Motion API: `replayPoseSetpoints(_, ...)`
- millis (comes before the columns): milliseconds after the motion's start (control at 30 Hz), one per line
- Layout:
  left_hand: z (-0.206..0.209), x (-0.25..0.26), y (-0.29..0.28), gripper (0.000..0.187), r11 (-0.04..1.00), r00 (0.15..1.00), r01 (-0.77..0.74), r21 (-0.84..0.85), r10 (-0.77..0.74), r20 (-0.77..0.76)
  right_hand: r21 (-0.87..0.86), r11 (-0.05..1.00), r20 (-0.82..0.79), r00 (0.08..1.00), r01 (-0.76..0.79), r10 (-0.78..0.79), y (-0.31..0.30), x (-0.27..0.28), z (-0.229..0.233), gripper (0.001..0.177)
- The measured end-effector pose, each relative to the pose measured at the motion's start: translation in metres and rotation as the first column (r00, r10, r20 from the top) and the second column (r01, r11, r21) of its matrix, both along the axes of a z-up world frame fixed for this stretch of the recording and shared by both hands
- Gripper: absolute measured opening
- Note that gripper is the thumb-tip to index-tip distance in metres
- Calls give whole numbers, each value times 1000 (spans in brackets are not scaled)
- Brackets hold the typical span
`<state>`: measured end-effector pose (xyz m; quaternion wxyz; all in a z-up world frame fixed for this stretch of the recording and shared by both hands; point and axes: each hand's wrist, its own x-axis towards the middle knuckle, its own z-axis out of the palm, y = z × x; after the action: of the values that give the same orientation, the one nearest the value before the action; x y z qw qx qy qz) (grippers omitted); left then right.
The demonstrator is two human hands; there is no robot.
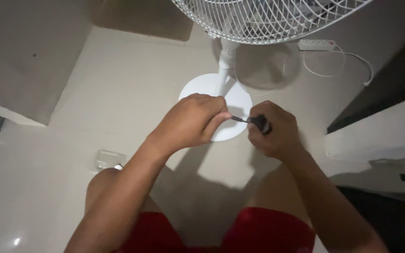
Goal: The person sits on the floor and uses a screwdriver to tighten screws on the rear grille of a standing electric fan. They select different bits from a set, attach them to the screwdriver, and work on multiple screw locations on the fan's rear assembly.
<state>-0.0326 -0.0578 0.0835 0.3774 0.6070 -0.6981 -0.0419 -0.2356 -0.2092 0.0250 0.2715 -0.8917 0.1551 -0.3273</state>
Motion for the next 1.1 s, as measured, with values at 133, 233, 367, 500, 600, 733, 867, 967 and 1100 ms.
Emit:
replayPoseSetpoints(133, 1, -7, -3, 18, 996, 999, 48, -69, -49, -18, 6, 1000, 78, 997, -29, 29, 6, -3, 2, 26)
replayPoseSetpoints(233, 1, -10, -6, 18, 999, 999, 51, -11, -51, -17, -17, 998, 86, 995, -58, 59, 6, -6, 5, 27)
replayPoseSetpoints(367, 1, -19, -10, 20, 999, 997, 27, 32, -25, -72, -45, 997, 97, 994, -55, 60, 7, -5, 9, 26)
replayPoseSetpoints(500, 1, -20, -7, 20, 999, 994, 9, 40, -5, -107, -76, 996, 119, 992, -40, 49, 11, 2, 9, 25)
replayPoseSetpoints(600, -2, -17, -6, 20, 1000, 993, 13, 5, -13, -115, -19, 999, 100, 994, -40, 42, 11, 1, 8, 25)
replayPoseSetpoints(733, -5, -13, -6, 19, 993, 994, 100, -68, -103, -39, 78, 997, 19, 1000, -6, 5, 9, 1, 4, 18)
replayPoseSetpoints(867, -4, -13, -3, 20, 993, 992, 109, -47, -112, -55, 161, 986, 73, 997, -47, 35, 13, 1, -2, 16)
replayPoseSetpoints(967, -1, -11, -1, 20, 996, 997, 76, 49, -76, 1, 241, 968, 22, 998, -64, 61, 14, 1, -4, 15)
replayPoseSetpoints(1100, 8, -9, 6, 23, 999, 997, 34, 39, -37, 65, 277, 949, 35, 989, -148, 144, 17, 5, -1, 14)
